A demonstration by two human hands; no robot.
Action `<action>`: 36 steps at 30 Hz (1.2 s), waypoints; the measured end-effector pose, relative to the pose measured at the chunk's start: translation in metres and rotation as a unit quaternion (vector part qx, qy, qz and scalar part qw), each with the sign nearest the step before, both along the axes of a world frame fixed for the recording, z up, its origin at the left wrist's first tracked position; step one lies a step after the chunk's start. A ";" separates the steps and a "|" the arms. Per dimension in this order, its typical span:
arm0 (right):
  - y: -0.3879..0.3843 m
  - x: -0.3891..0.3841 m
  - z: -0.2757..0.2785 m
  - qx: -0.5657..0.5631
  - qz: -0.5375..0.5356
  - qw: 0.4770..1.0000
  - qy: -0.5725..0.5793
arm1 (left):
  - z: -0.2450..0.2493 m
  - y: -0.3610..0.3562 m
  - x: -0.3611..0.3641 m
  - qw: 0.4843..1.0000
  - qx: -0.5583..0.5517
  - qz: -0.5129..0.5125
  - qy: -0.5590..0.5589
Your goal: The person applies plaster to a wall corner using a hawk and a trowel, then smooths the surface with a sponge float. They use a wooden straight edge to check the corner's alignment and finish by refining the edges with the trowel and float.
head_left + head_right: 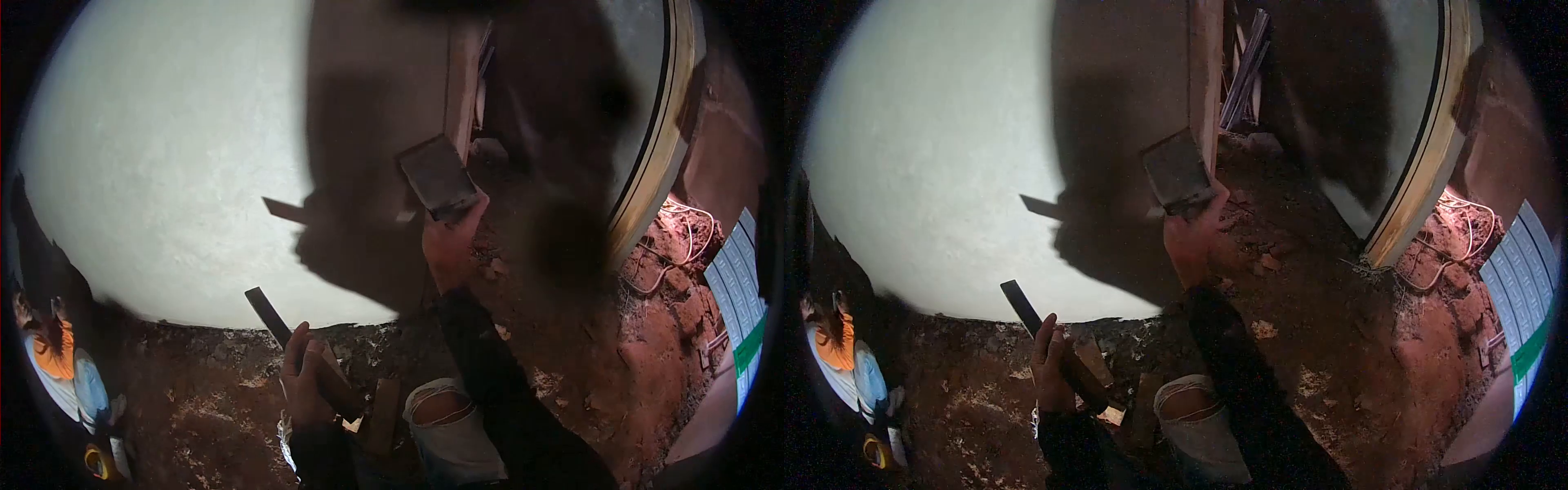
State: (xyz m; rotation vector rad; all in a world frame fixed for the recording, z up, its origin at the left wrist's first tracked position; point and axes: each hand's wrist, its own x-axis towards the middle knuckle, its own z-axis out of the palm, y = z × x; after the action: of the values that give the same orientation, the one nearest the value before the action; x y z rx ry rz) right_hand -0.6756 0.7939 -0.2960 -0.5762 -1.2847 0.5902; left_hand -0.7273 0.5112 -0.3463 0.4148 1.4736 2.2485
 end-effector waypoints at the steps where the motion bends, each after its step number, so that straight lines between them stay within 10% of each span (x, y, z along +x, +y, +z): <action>1: -0.006 0.000 0.009 0.023 0.041 0.999 0.026 | 0.001 0.000 0.000 1.000 -0.001 0.001 0.001; 36: 0.005 0.003 0.030 0.134 0.065 0.985 -0.083 | 0.007 -0.003 0.004 0.999 0.033 -0.031 -0.017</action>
State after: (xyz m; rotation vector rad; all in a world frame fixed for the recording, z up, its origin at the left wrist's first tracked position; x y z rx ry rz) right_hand -0.6727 0.7993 -0.2658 -0.3255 -1.5398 0.4729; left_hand -0.7230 0.5081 -0.3390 0.4342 1.3546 2.2493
